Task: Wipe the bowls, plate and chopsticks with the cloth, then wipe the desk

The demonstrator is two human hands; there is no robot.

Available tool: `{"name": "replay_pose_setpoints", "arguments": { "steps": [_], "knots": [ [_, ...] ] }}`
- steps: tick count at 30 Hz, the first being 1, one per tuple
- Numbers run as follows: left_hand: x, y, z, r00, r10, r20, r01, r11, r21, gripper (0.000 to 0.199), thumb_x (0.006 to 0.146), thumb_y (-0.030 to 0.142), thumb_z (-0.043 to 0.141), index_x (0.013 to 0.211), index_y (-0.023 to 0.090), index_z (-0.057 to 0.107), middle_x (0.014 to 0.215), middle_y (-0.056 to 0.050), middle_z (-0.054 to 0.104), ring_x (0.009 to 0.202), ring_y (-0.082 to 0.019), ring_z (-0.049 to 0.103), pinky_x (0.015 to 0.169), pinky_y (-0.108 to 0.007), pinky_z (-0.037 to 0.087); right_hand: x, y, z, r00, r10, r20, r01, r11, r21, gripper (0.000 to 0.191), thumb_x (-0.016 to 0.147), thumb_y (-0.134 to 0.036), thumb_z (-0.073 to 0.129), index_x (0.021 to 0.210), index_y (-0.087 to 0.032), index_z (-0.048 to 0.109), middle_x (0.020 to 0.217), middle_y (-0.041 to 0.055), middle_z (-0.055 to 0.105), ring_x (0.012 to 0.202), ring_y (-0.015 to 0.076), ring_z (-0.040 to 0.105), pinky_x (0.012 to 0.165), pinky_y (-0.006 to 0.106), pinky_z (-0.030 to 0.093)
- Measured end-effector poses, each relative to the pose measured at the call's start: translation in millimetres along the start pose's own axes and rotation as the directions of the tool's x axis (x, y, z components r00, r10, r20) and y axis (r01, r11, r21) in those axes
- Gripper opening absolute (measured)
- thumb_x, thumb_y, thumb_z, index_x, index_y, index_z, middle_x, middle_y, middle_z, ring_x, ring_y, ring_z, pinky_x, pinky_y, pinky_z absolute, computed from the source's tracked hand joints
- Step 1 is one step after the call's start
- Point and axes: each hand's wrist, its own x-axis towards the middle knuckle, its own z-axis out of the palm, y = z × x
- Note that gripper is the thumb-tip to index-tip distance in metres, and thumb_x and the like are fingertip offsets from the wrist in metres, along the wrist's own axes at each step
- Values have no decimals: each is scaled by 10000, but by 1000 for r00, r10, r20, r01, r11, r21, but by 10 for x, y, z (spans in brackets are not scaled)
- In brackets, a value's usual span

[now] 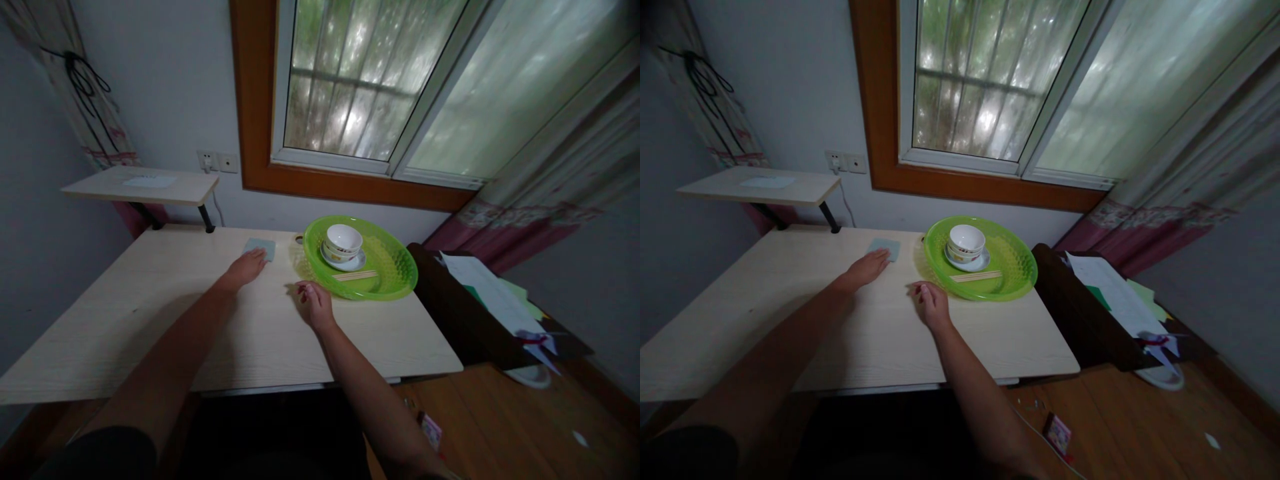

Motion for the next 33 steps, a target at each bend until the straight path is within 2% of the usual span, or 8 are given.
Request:
{"name": "replay_pose_setpoints", "arguments": {
  "steps": [4, 9, 12, 15, 19, 24, 29, 33],
  "knots": [
    [-207, -303, -171, 999, -51, -12, 51, 999, 14, 402, 981, 405, 599, 1311, 174, 600, 1335, -122, 609, 1161, -252, 622, 985, -489, 535, 6, 20, -1, 1000, 14, -20, -13, 998, 58, 474, 1029, -525, 414, 1042, -186, 746, 800, 60, 720, 620, 150, 579, 627, 290, 482],
    [-618, -606, -121, 989, -145, 42, 142, 987, 72, 510, 1036, 341, 302, 1401, 146, 601, 1463, -120, 590, 1430, -250, 468, 1215, -443, 340, 7, -11, 7, 999, 29, -31, -27, 998, 64, 481, 1025, -532, 413, 1045, -179, 739, 781, 61, 712, 613, 152, 570, 610, 290, 478],
    [-846, -596, -31, 983, -159, 95, 150, 984, 94, 568, 1023, 413, 309, 1446, 134, 565, 1539, -104, 507, 1483, -249, 397, 1242, -441, 298, 11, -20, 21, 999, 25, -41, -23, 998, 62, 478, 1026, -528, 413, 1057, -180, 738, 772, 58, 703, 622, 154, 568, 615, 291, 475],
    [-926, -410, 49, 994, -40, 102, 36, 999, 37, 568, 1037, 433, 290, 1471, 167, 542, 1568, -81, 467, 1497, -223, 370, 1247, -421, 289, 20, -11, 34, 998, 28, -59, -23, 997, 71, 476, 1028, -526, 414, 1051, -179, 739, 768, 54, 693, 613, 150, 554, 610, 290, 464],
    [-698, -67, 139, 987, 107, 121, -102, 994, -48, 549, 1043, 446, 305, 1447, 186, 571, 1553, -88, 485, 1485, -232, 395, 1235, -443, 312, 31, 7, 44, 996, 50, -67, -45, 996, 72, 496, 1023, -546, 407, 1052, -179, 740, 749, 44, 682, 594, 151, 539, 585, 287, 453],
    [-133, 158, 194, 992, 64, 110, -57, 996, -68, 573, 1029, 538, 334, 1452, 231, 570, 1516, -82, 539, 1437, -230, 467, 1190, -396, 365, 40, 27, 23, 995, 70, -71, -63, 994, 86, 510, 1021, -557, 401, 1063, -175, 737, 739, 42, 677, 571, 145, 522, 557, 278, 440],
    [180, 18, 138, 999, 4, 44, -2, 999, -46, 589, 1029, 561, 340, 1413, 196, 600, 1512, -128, 540, 1412, -262, 490, 1171, -402, 360, 57, 58, -8, 994, 102, -44, -96, 986, 136, 504, 1023, -557, 402, 1103, -180, 727, 760, 56, 694, 566, 144, 523, 550, 275, 440],
    [100, -328, 76, 994, -99, 43, 99, 995, 10, 568, 1036, 476, 326, 1412, 144, 591, 1472, -152, 575, 1417, -279, 485, 1187, -441, 351, 69, 58, -5, 990, 135, -42, -126, 979, 162, 527, 1024, -572, 381, 1085, -172, 719, 753, 60, 695, 557, 142, 531, 541, 274, 441]
  ]
}}
